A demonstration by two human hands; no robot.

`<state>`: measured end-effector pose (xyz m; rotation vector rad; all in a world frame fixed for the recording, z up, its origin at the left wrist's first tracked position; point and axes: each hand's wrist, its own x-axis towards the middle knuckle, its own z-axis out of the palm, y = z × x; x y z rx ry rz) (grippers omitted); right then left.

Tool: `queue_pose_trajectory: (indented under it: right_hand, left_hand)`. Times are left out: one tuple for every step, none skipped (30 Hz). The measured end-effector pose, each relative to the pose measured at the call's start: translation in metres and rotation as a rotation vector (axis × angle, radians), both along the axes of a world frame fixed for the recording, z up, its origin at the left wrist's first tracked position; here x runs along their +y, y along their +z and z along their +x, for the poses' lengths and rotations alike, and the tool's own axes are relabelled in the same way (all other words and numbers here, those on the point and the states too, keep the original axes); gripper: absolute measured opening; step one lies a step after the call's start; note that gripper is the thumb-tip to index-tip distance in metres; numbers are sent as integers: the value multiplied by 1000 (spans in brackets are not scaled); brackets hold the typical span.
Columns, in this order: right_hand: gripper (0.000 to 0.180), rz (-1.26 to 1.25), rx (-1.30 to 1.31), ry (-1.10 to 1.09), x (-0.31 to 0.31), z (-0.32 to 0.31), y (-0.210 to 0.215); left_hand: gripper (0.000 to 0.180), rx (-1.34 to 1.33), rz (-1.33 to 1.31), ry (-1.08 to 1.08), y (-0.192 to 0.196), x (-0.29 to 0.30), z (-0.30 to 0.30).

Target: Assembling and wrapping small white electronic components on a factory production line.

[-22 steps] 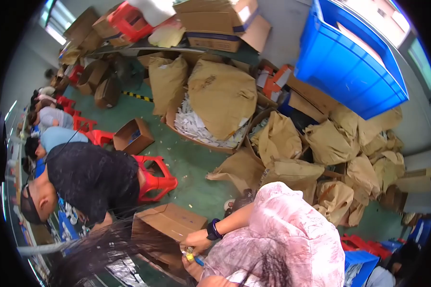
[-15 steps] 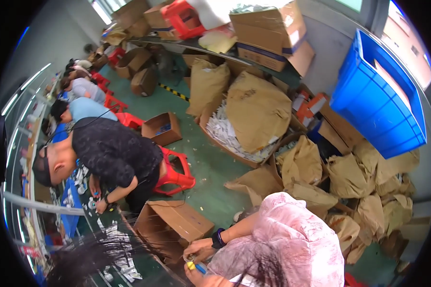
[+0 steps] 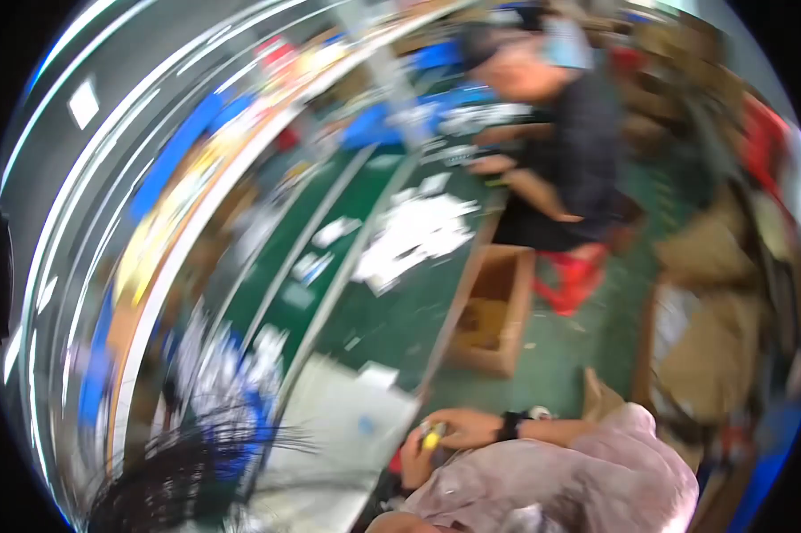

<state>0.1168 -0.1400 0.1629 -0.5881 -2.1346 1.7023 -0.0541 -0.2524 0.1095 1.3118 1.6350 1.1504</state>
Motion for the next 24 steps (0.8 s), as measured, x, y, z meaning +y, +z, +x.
queue_pose_trajectory:
  right_hand:
    - [47,7,-15,21,-8,-7,-9]
    - [48,-48,38,54,-17,-22,-2]
    - [50,-76,42,140,-24,-40,6]
    - [49,-89,16,166,-29,-64,-3]
    - [49,-65,108,192,-39,-82,-13]
    - [49,-48,203,209,-47,-102,-16]
    - [48,-26,212,205,-52,-118,-12]
    - [48,-13,224,221,-58,-134,-11]
    - [46,-25,195,239,-55,-144,-27]
    - [44,-146,168,283,-63,-162,-24]
    - [46,-297,102,340,-65,-175,-31]
    - [49,-444,28,370,-66,-185,-40]
    - [51,-681,2,391,-72,-196,-45]
    - [52,-846,12,451,-74,-207,-49]
    - [55,-891,-58,480,-73,-215,-46]
    - [57,-934,-128,514,-73,-224,-39]
    - [57,-941,-142,541,-71,-235,-39]
    - [56,-993,-132,585,-68,-245,-39]
    - [56,-1043,-121,628,-63,-256,-40]
    - [56,-1047,-129,652,-58,-266,-37]
    - [52,-1015,-179,685,-54,-274,-32]
    - [50,-980,-226,710,-47,-282,-28]
    - [50,-965,-236,693,-41,-295,-43]
    - [50,-968,-226,722,-36,-304,-50]
  left_hand:
    - [36,8,72,-10,9,-11,0]
    - [37,-38,23,95,15,-27,-10]
    - [39,-14,50,169,10,-45,-21]
    - [40,-28,-34,198,38,-56,-38]
    - [39,-43,-5,266,39,-74,-50]
    - [38,-56,27,326,41,-89,-61]
    - [38,-59,29,409,51,-98,-73]
    - [38,-164,-1,435,64,-111,-79]
    - [37,-275,-21,427,67,-119,-84]
    - [37,-275,-20,517,54,-129,-90]
    - [37,-334,71,502,36,-136,-97]
    - [37,-386,160,459,24,-138,-107]
    - [38,-544,207,458,19,-139,-113]
    - [39,-728,130,421,47,-145,-125]
    - [39,-770,137,438,47,-146,-134]
    - [38,-807,148,459,47,-148,-141]
    - [38,-805,153,489,45,-149,-146]
    - [39,-811,149,527,43,-149,-152]
    - [39,-814,147,563,39,-146,-158]
    - [39,-808,153,588,35,-142,-163]
    - [39,-702,186,615,31,-138,-166]
    - [39,-596,215,634,27,-130,-168]
    - [39,-621,208,632,19,-128,-174]
    - [39,-598,209,652,13,-125,-174]
